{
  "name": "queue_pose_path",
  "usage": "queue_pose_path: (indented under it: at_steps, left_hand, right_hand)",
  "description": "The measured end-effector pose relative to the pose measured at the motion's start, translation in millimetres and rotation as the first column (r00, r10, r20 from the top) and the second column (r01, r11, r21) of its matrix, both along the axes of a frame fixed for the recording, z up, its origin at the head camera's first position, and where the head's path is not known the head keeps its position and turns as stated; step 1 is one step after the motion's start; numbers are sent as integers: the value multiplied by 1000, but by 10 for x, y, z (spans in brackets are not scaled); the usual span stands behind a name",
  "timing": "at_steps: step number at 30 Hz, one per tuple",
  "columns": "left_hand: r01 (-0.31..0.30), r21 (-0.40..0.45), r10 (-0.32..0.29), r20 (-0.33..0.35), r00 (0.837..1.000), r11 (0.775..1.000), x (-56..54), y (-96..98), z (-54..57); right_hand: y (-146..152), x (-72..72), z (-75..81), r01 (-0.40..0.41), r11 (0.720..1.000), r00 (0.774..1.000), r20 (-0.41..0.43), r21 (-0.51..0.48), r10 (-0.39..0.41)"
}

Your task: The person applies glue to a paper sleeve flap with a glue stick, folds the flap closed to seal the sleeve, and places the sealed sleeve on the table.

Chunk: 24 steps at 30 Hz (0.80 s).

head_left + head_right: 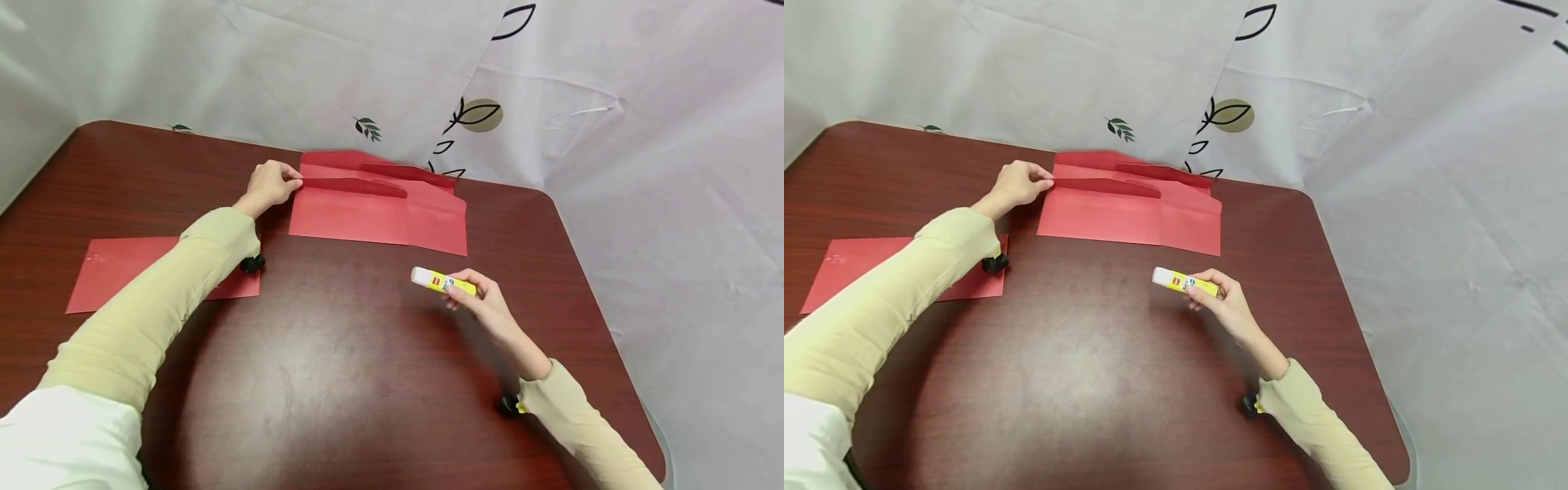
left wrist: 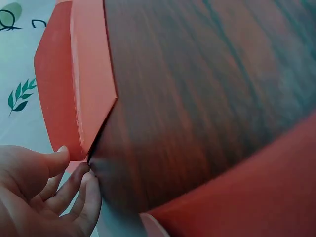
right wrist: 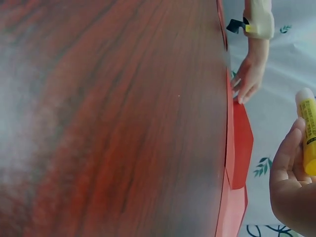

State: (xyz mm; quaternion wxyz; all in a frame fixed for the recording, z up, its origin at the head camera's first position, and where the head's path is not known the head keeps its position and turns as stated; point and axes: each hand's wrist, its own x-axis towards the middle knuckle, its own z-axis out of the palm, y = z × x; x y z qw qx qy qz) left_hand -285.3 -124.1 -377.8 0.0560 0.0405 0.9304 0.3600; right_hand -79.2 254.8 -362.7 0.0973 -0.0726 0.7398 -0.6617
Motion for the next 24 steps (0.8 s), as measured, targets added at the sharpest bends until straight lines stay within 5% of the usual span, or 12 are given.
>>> queue_pose_path:
  at_steps: [14, 24]
  left_hand:
    - [-30, 205, 3, 130, 992, 978, 16, -20, 38]
    - [-45, 287, 0, 155, 988, 957, -11, -18, -21]
  right_hand:
    - [0, 6, -18, 23, 1000, 999, 26, 3, -23]
    - [-32, -108, 3, 62, 998, 997, 44, 1, -62]
